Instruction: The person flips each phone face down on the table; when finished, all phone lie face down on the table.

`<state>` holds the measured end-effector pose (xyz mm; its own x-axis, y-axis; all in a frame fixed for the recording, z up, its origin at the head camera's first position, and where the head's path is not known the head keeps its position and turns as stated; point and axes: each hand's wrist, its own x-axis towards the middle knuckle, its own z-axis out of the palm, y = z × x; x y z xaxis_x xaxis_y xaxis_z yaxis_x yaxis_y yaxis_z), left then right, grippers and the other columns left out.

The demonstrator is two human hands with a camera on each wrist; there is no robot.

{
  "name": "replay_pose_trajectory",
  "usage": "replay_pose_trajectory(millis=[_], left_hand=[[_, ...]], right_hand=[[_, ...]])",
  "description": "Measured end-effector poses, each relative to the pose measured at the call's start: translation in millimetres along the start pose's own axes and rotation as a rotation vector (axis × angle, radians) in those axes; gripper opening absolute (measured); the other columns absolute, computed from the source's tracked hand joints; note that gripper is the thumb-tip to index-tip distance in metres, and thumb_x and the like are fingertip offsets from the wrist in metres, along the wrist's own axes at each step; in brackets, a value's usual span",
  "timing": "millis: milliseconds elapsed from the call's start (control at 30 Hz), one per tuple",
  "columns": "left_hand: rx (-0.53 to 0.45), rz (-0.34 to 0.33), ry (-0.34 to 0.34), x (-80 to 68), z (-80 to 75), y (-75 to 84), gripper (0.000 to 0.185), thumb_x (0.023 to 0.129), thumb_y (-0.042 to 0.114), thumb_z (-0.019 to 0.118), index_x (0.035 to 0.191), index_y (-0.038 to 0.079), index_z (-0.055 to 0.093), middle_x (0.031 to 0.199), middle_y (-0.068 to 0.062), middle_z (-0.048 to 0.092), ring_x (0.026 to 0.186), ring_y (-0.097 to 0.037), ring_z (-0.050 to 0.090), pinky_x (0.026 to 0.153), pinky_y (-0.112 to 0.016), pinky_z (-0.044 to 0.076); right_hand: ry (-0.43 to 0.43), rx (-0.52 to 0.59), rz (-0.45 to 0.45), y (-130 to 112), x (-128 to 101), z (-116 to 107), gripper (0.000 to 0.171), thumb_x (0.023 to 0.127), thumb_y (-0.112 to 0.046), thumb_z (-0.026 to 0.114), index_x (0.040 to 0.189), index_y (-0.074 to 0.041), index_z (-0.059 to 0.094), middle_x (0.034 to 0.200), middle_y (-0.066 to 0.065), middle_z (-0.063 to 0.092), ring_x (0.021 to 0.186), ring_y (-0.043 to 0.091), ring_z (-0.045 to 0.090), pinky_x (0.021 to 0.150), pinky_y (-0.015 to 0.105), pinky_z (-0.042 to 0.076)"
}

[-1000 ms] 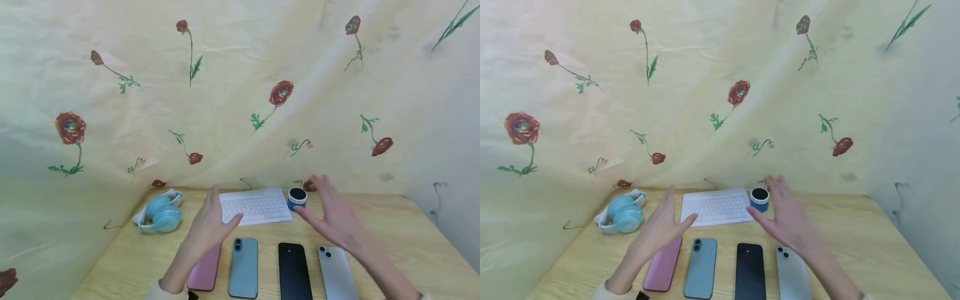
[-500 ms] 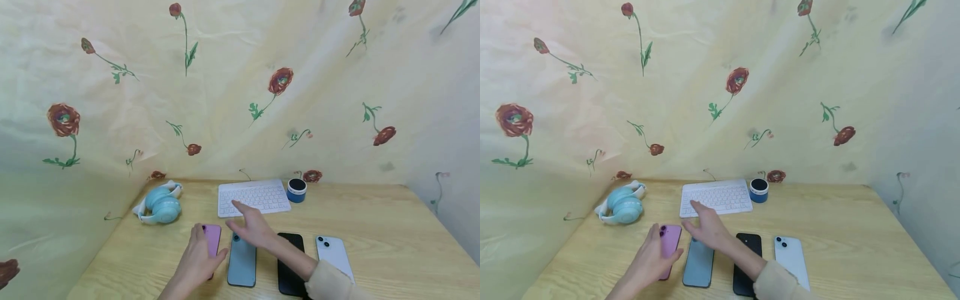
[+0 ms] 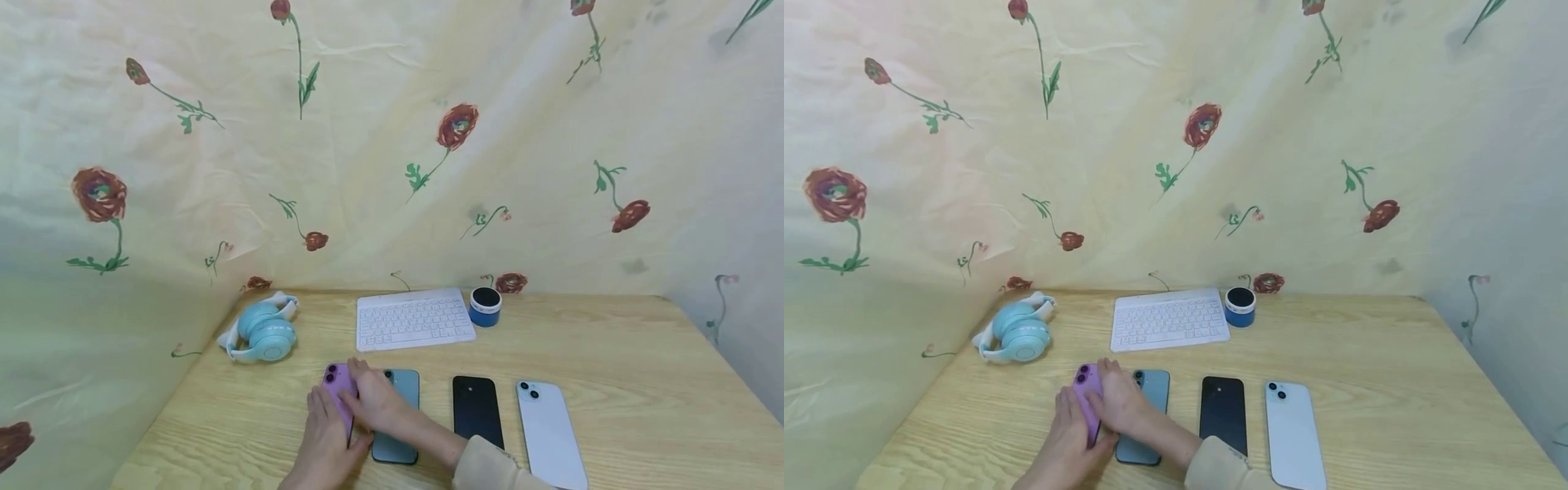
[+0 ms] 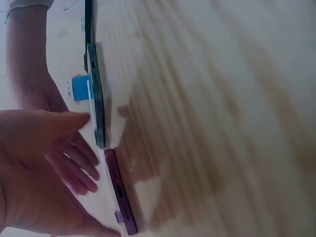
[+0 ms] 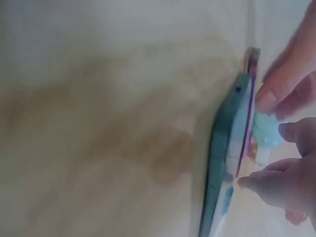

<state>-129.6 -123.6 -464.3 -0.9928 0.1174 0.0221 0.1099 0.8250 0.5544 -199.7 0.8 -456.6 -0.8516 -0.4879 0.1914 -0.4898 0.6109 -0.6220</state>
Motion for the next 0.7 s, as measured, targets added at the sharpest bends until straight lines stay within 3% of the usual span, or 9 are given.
replay_pose_trajectory(millis=[167, 333, 500, 700], left_hand=[[0.094, -0.021, -0.017, 3.0, 4.1, 4.4, 0.106, 0.084, 0.039, 0.075, 0.136, -0.031, 0.014, 0.14, -0.053, 0.011, 0.132, -0.063, 0.015, 0.097, -0.071, 0.028], [0.092, -0.082, -0.038, 3.1, 6.2, 5.2, 0.102, 0.087, 0.036, 0.072, 0.137, -0.031, 0.014, 0.141, -0.052, 0.01, 0.133, -0.062, 0.014, 0.096, -0.074, 0.025], [0.175, -0.106, -0.079, 0.0, 8.4, 0.9, 0.091, 0.09, 0.03, 0.069, 0.132, -0.034, 0.019, 0.136, -0.057, 0.01, 0.131, -0.066, 0.013, 0.1, -0.069, 0.027], [0.268, -0.174, -0.098, -3.5, 13.4, 6.6, 0.083, 0.093, 0.029, 0.065, 0.136, -0.029, 0.024, 0.139, -0.055, 0.011, 0.131, -0.065, 0.015, 0.101, -0.066, 0.03]], right_hand=[[-0.001, -0.047, 0.021, -1.1, -3.6, 8.6, 0.061, 0.094, -0.02, 0.065, 0.136, 0.017, 0.042, 0.139, 0.035, 0.043, 0.131, 0.041, 0.042, 0.101, 0.045, 0.039], [0.015, -0.036, 0.011, 1.2, -6.3, 9.2, 0.062, 0.092, -0.017, 0.067, 0.135, 0.019, 0.042, 0.138, 0.036, 0.043, 0.13, 0.042, 0.042, 0.102, 0.047, 0.039], [0.003, -0.041, 0.015, 4.2, -6.7, 8.8, 0.061, 0.093, -0.018, 0.067, 0.135, 0.018, 0.043, 0.138, 0.035, 0.043, 0.131, 0.041, 0.042, 0.102, 0.045, 0.038], [-0.025, -0.042, 0.055, 2.7, -7.4, 10.6, 0.059, 0.095, -0.019, 0.064, 0.139, 0.014, 0.041, 0.142, 0.033, 0.041, 0.128, 0.039, 0.045, 0.098, 0.04, 0.043]])
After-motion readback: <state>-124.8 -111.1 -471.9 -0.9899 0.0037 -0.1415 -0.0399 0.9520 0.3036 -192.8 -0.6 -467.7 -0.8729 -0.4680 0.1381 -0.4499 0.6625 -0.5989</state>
